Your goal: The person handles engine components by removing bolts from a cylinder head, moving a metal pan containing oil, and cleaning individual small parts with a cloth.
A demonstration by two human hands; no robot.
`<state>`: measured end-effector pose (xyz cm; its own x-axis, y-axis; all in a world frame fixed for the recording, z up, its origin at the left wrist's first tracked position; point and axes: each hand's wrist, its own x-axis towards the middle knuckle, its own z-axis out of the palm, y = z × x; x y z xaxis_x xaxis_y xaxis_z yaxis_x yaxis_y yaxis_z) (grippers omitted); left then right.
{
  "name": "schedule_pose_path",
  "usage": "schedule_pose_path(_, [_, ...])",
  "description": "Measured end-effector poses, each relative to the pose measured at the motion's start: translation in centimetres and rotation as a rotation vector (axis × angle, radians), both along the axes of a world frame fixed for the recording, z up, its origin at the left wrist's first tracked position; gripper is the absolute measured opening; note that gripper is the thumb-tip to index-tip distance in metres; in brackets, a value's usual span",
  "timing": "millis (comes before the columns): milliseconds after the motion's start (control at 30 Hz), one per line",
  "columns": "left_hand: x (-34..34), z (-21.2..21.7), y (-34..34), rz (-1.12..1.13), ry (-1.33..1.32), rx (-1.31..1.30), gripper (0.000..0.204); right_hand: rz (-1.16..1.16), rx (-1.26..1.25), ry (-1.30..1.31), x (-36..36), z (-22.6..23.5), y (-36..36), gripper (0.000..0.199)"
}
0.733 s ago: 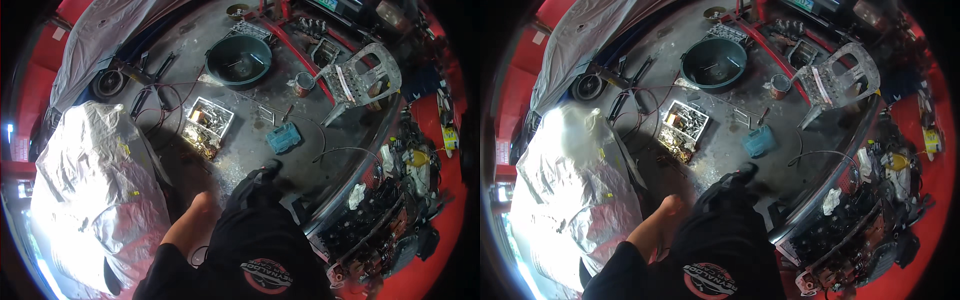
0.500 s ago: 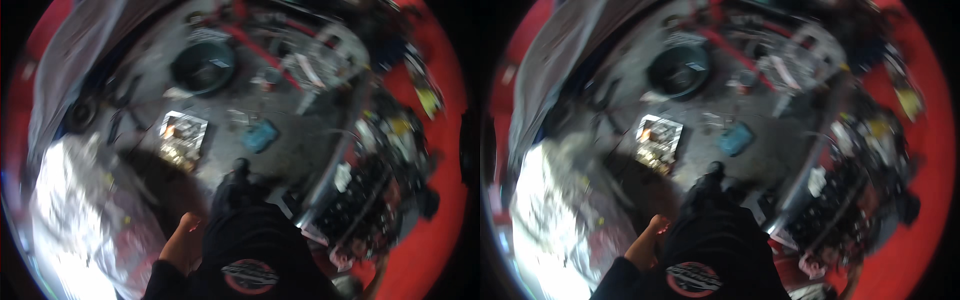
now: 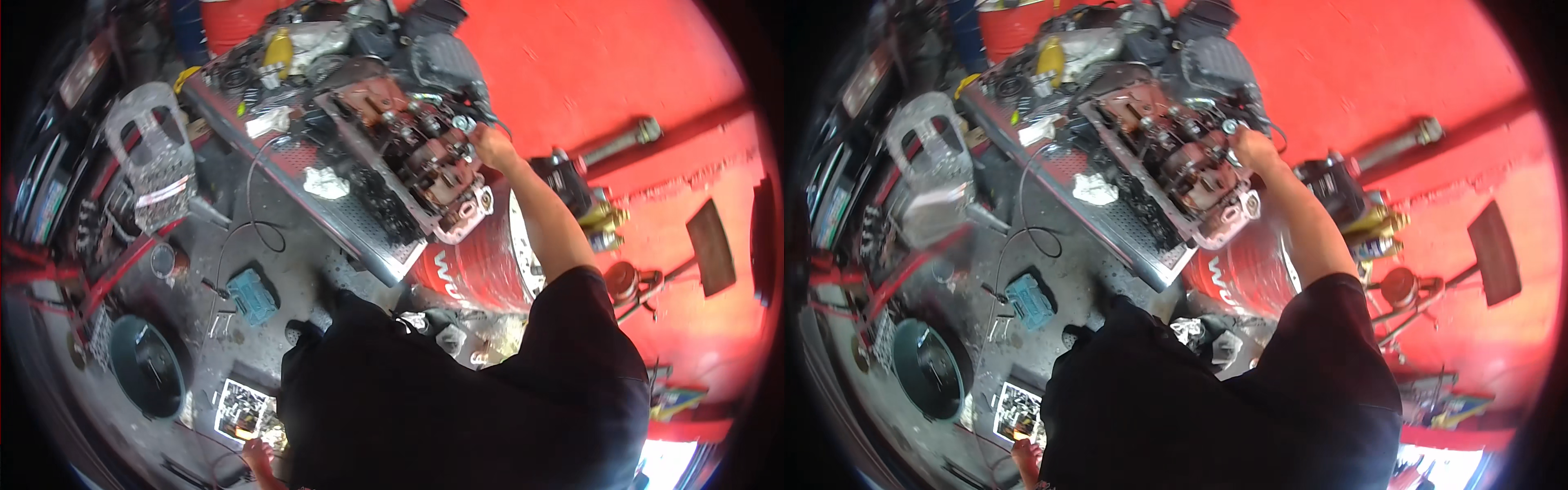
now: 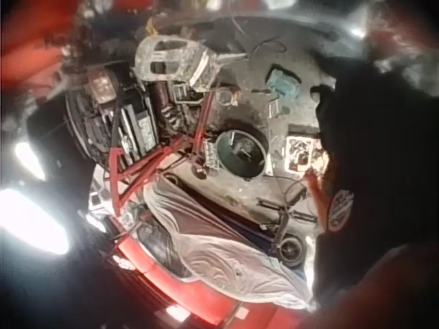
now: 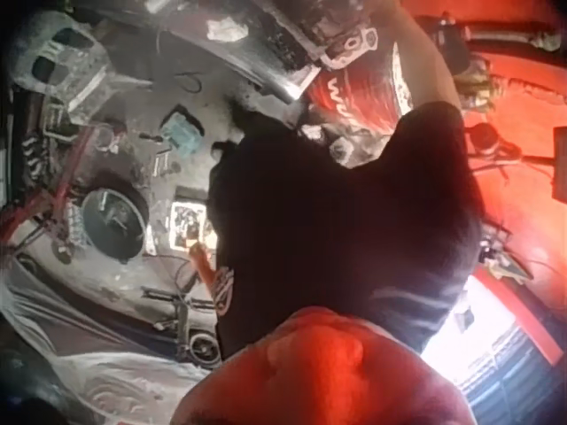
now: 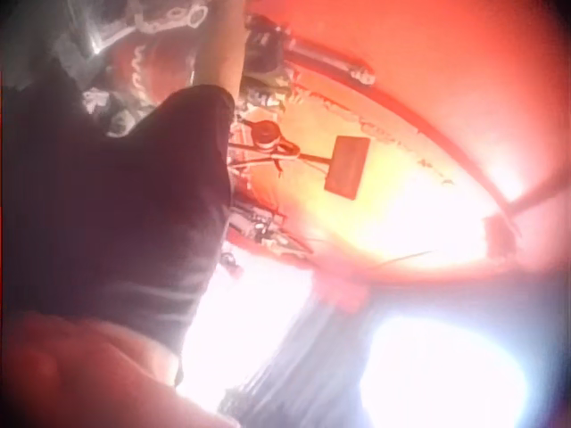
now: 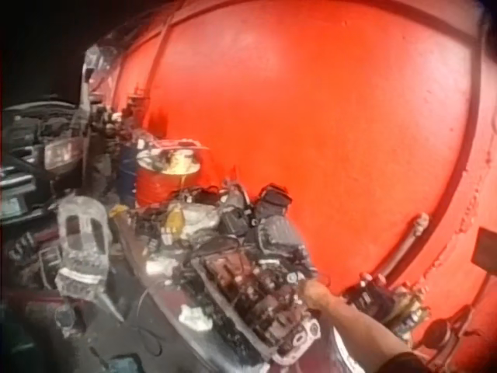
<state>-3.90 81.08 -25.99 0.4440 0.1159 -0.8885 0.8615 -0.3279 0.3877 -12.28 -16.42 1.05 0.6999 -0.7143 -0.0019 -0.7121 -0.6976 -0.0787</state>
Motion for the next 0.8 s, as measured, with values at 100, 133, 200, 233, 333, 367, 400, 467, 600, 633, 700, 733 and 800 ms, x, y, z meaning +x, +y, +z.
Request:
schedule_pose_path(100, [4.6,-1.9,6.8,0.030,0.062,0.138,0.006,-0.080,-0.023,0.085,1.8,1.8,2.7,0.036])
schedule_pose_path(133, [6.1,-3.1,9.6,0.036,0.101,0.174,0.008,-0.084,-0.027,0.150,3.7,2.7,3.4,0.043])
schedule_pose_path(200, [8.8,-2.5,8.3,0.036,0.088,0.141,0.010,-0.209,0.020,0.138,4.6,3.1,4.3,0.046])
schedule_pose_path(233, [10.2,-1.9,7.3,0.059,0.077,0.106,0.013,-0.266,0.039,0.043,4.4,2.1,3.6,0.050])
schedule_pose_path(333, [10.7,3.2,-3.3,-0.343,-0.213,0.162,0.015,-0.370,0.164,0.051,3.4,4.0,4.6,0.048])
schedule_pose_path(367, [10.9,4.3,-5.3,-0.245,-0.188,0.052,0.014,-0.368,0.182,0.032,4.1,4.8,5.3,0.048])
schedule_pose_path(400, [10.9,5.1,-7.2,-0.147,-0.160,-0.060,0.013,-0.295,0.108,0.055,4.7,6.1,6.3,0.044])
schedule_pose_path(467, [9.7,5.7,-10.7,-0.333,-0.256,-0.059,0.010,-0.228,0.042,0.075,4.5,6.1,6.2,0.041])
schedule_pose_path(600, [7.2,10.7,-18.5,-0.778,-0.358,-0.004,0.005,0.022,0.055,0.111,2.8,3.8,1.9,0.036])
schedule_pose_path(633, [6.5,11.5,-19.5,-0.822,-0.374,0.009,0.007,0.019,0.013,0.144,2.6,3.8,2.1,0.036])
schedule_pose_path(700, [6.1,7.5,-15.2,-0.887,-0.447,0.018,0.010,0.003,-0.034,0.183,2.0,4.1,2.7,0.039])
schedule_pose_path(733, [6.4,4.5,-11.8,-1.128,-0.700,0.043,0.016,0.011,-0.034,0.170,2.5,4.3,2.9,0.039])
schedule_pose_path(800, [6.3,-1.5,-5.8,-1.362,-0.955,0.077,0.022,-0.102,0.127,0.140,3.4,4.3,2.7,0.047])
